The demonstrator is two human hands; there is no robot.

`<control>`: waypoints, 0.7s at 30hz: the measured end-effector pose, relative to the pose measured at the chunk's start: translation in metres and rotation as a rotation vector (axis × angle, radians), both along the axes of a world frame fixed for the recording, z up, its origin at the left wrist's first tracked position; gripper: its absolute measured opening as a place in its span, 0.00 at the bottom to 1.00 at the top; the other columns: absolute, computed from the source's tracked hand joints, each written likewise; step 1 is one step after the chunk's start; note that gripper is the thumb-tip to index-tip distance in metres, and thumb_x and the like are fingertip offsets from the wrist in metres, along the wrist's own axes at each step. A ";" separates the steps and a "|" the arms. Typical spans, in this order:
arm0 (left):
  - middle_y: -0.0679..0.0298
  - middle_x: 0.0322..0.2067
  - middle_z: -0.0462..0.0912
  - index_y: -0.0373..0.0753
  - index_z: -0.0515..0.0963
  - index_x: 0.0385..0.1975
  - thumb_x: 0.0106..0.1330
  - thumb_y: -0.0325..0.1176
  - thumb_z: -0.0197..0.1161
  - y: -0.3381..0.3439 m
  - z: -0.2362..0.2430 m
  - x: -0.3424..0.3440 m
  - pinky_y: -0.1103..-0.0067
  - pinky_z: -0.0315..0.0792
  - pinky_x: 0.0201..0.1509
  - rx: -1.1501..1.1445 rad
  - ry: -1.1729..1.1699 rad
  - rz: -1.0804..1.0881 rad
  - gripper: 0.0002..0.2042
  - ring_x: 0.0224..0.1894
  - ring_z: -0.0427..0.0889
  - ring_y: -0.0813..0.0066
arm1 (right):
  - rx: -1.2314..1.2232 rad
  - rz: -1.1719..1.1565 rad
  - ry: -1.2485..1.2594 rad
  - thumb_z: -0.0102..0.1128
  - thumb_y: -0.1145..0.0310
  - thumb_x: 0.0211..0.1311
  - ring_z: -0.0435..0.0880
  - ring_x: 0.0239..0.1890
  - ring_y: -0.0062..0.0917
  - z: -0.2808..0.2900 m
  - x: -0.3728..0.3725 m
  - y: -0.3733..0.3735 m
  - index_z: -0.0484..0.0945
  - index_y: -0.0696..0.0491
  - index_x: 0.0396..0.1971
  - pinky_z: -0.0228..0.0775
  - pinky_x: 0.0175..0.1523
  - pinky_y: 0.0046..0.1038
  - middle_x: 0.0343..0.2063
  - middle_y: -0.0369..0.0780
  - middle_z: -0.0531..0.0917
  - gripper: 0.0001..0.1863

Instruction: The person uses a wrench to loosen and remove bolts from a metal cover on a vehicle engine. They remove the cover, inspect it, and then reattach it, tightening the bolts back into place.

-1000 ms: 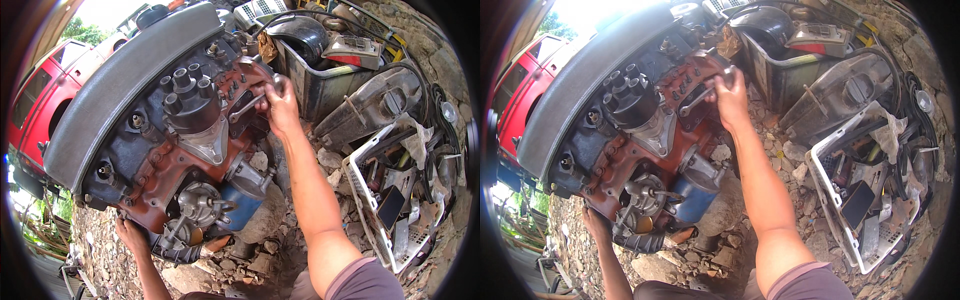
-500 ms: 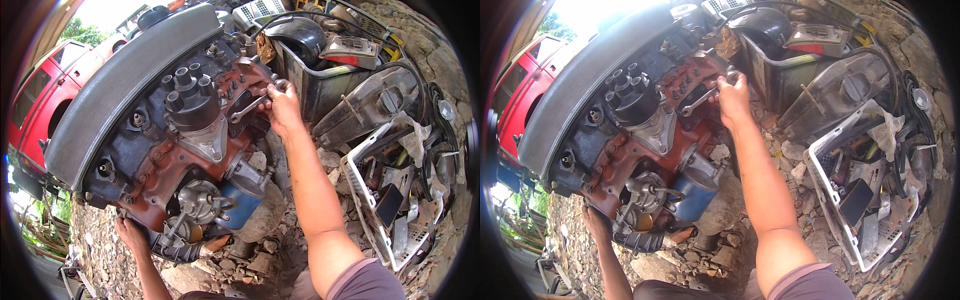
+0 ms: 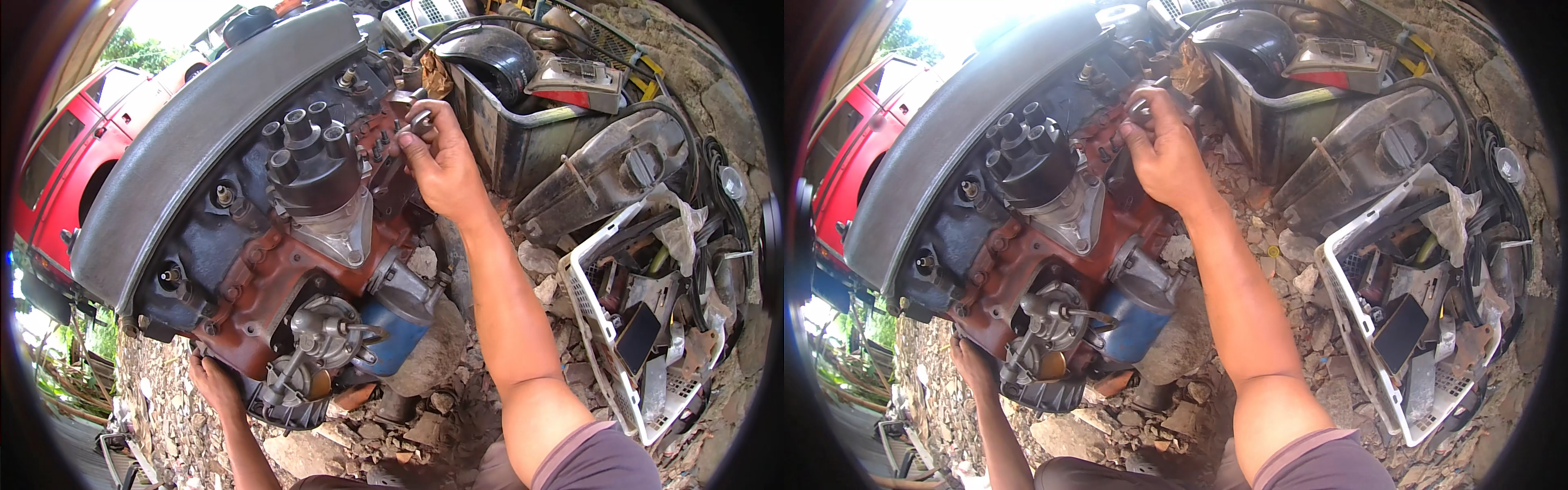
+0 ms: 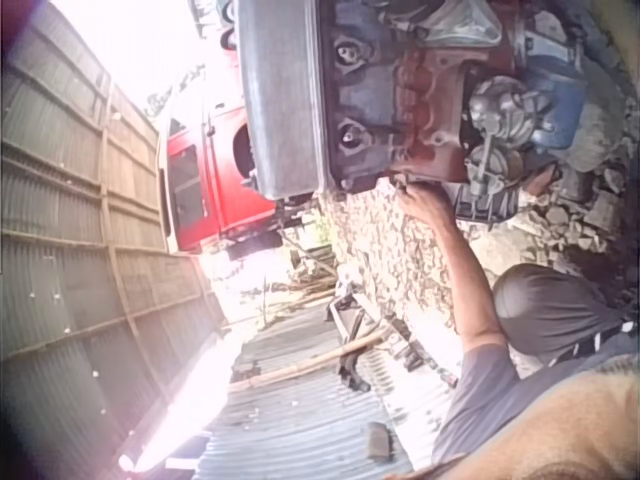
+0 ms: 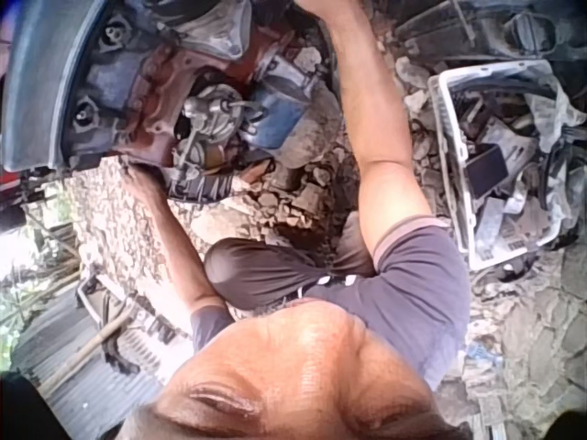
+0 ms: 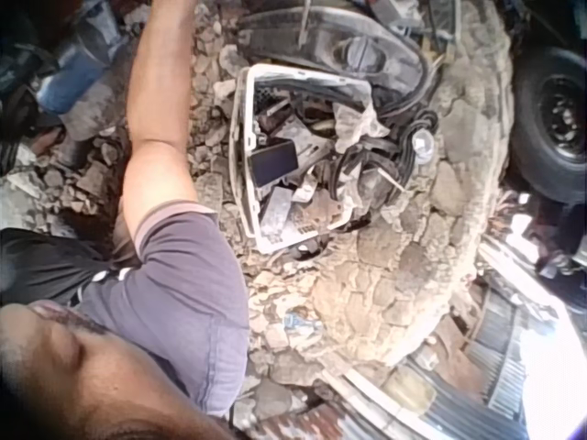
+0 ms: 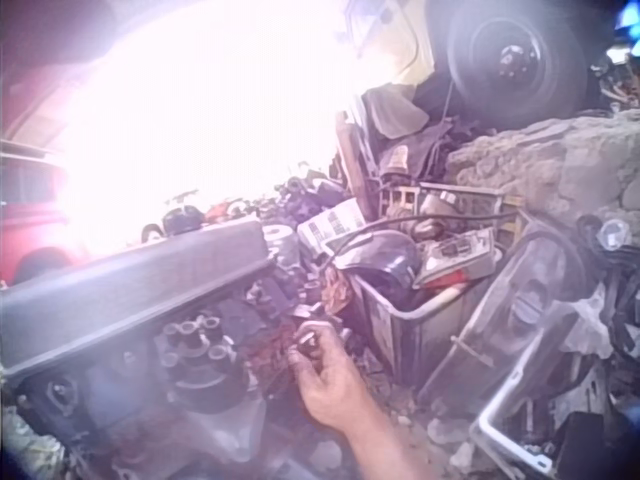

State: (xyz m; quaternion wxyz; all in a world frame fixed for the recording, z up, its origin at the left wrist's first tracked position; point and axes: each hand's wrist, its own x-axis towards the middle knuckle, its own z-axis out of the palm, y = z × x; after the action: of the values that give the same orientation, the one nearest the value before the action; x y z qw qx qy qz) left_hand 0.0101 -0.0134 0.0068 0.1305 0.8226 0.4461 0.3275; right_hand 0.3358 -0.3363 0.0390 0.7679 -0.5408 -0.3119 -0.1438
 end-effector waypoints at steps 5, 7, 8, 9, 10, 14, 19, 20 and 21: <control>0.40 0.55 0.69 0.25 0.69 0.55 0.65 0.35 0.41 0.033 -0.019 -0.016 0.64 0.56 0.64 0.250 0.249 -0.034 0.24 0.58 0.65 0.48 | 0.015 0.014 0.016 0.52 0.79 0.64 0.80 0.32 0.18 0.011 -0.004 -0.008 0.67 0.53 0.49 0.70 0.34 0.20 0.34 0.37 0.79 0.14; 0.40 0.54 0.69 0.25 0.69 0.54 0.65 0.35 0.41 0.026 -0.017 -0.013 0.64 0.56 0.64 0.240 0.241 -0.035 0.23 0.58 0.66 0.47 | 0.176 -0.097 0.110 0.52 0.78 0.65 0.80 0.32 0.18 0.016 -0.004 -0.006 0.66 0.53 0.49 0.70 0.33 0.20 0.33 0.37 0.79 0.14; 0.40 0.54 0.70 0.25 0.69 0.54 0.65 0.35 0.41 0.022 -0.015 -0.011 0.64 0.56 0.63 0.220 0.237 -0.034 0.23 0.57 0.66 0.47 | 0.262 -0.100 0.319 0.50 0.77 0.67 0.79 0.30 0.17 0.019 -0.005 -0.011 0.64 0.53 0.50 0.69 0.32 0.19 0.31 0.37 0.79 0.14; 0.40 0.53 0.70 0.24 0.69 0.53 0.65 0.35 0.41 0.017 -0.012 -0.008 0.64 0.56 0.63 0.204 0.233 -0.040 0.23 0.57 0.66 0.47 | 0.285 -0.132 0.377 0.51 0.74 0.67 0.76 0.26 0.16 0.012 0.003 -0.016 0.65 0.52 0.49 0.66 0.28 0.19 0.29 0.36 0.80 0.12; 0.40 0.53 0.70 0.25 0.69 0.53 0.65 0.35 0.41 0.021 -0.014 -0.011 0.64 0.56 0.63 0.222 0.238 -0.041 0.23 0.57 0.66 0.47 | 0.308 -0.155 0.434 0.52 0.72 0.68 0.73 0.22 0.14 0.006 0.010 -0.017 0.67 0.52 0.47 0.63 0.24 0.18 0.27 0.34 0.80 0.10; 0.41 0.52 0.70 0.26 0.69 0.53 0.65 0.35 0.41 0.021 -0.018 -0.010 0.63 0.56 0.62 0.227 0.203 -0.055 0.22 0.56 0.66 0.47 | -0.131 -0.323 0.340 0.54 0.70 0.68 0.73 0.24 0.14 -0.035 0.025 -0.011 0.66 0.53 0.50 0.66 0.29 0.20 0.29 0.34 0.79 0.14; 0.42 0.53 0.70 0.30 0.70 0.54 0.66 0.36 0.42 0.028 -0.019 -0.019 0.65 0.57 0.64 0.197 0.219 -0.031 0.22 0.58 0.66 0.48 | -0.489 -0.139 0.264 0.57 0.61 0.66 0.73 0.32 0.19 -0.050 0.012 0.017 0.74 0.58 0.44 0.69 0.41 0.26 0.30 0.37 0.80 0.15; 0.43 0.55 0.69 0.30 0.70 0.55 0.67 0.37 0.42 0.037 -0.024 -0.027 0.65 0.57 0.64 0.220 0.221 -0.015 0.22 0.59 0.65 0.49 | -0.541 -0.052 0.307 0.58 0.60 0.65 0.74 0.32 0.19 -0.039 -0.002 0.021 0.75 0.59 0.43 0.69 0.41 0.26 0.30 0.37 0.80 0.16; 0.43 0.55 0.69 0.31 0.70 0.55 0.67 0.36 0.43 0.037 -0.028 -0.027 0.66 0.57 0.64 0.261 0.176 -0.039 0.21 0.59 0.66 0.49 | -0.595 0.030 0.341 0.59 0.59 0.65 0.74 0.33 0.20 -0.029 -0.011 0.023 0.76 0.59 0.41 0.69 0.41 0.27 0.29 0.37 0.80 0.17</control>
State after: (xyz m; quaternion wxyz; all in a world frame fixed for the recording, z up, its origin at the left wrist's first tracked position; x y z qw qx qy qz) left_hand -0.0173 0.0239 -0.0215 -0.0105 0.8666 0.3934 0.3068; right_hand 0.3243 -0.3133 0.0100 0.6196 -0.7526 -0.2153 0.0572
